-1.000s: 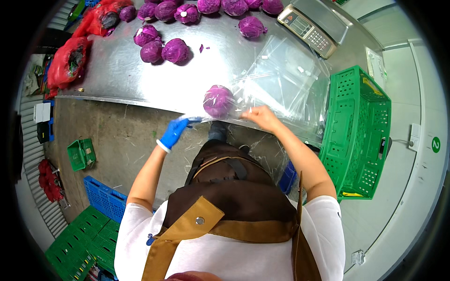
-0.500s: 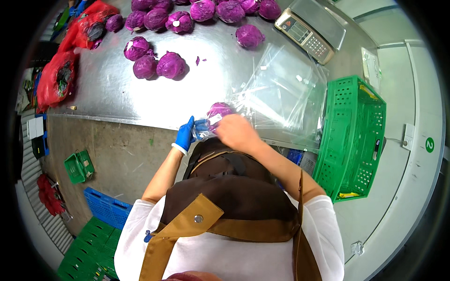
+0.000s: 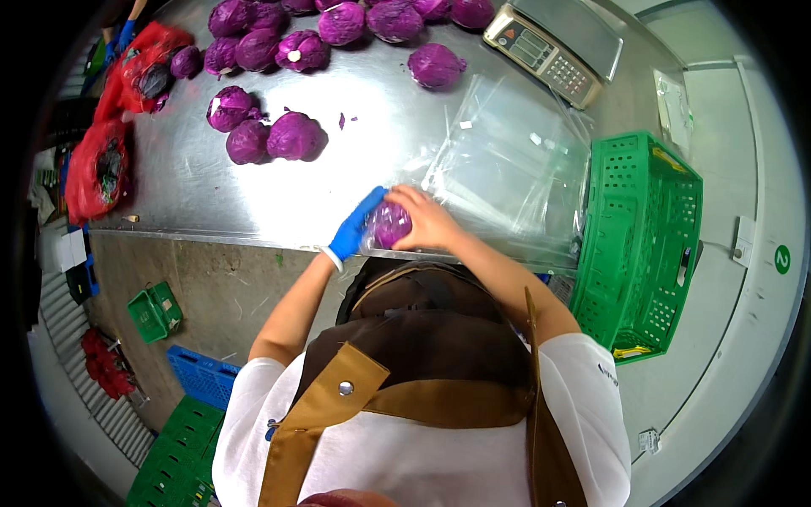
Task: The person picks up purple cabbages from a metal table, puts them into plastic bags, and places the bagged cabbages into a green crate.
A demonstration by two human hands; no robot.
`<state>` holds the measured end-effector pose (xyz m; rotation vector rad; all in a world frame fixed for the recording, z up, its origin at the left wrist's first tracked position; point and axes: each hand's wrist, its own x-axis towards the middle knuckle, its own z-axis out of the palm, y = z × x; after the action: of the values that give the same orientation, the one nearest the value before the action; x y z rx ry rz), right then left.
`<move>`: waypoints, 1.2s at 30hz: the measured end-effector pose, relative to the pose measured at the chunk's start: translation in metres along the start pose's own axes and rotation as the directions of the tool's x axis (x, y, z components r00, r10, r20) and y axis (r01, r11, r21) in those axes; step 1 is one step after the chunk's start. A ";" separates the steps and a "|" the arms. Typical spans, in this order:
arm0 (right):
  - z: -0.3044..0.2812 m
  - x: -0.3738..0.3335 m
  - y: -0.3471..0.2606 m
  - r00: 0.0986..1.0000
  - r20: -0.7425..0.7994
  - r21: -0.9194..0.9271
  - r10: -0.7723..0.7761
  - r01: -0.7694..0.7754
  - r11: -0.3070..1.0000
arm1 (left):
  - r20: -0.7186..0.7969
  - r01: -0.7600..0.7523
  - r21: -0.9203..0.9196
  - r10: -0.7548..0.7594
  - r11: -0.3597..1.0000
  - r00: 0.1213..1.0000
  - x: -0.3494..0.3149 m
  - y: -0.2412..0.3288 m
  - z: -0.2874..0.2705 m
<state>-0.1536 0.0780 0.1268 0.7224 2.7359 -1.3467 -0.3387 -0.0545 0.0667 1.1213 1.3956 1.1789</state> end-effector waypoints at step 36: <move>-0.270 -0.254 0.321 0.312 -0.186 0.975 0.932 0.177 0.135 | -0.349 0.223 0.550 -0.021 0.805 0.937 0.076 0.048 0.153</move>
<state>0.2554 0.3482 0.1088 2.7613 0.8059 -2.7690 -0.1936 0.0432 0.0954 1.2532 2.1609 0.8785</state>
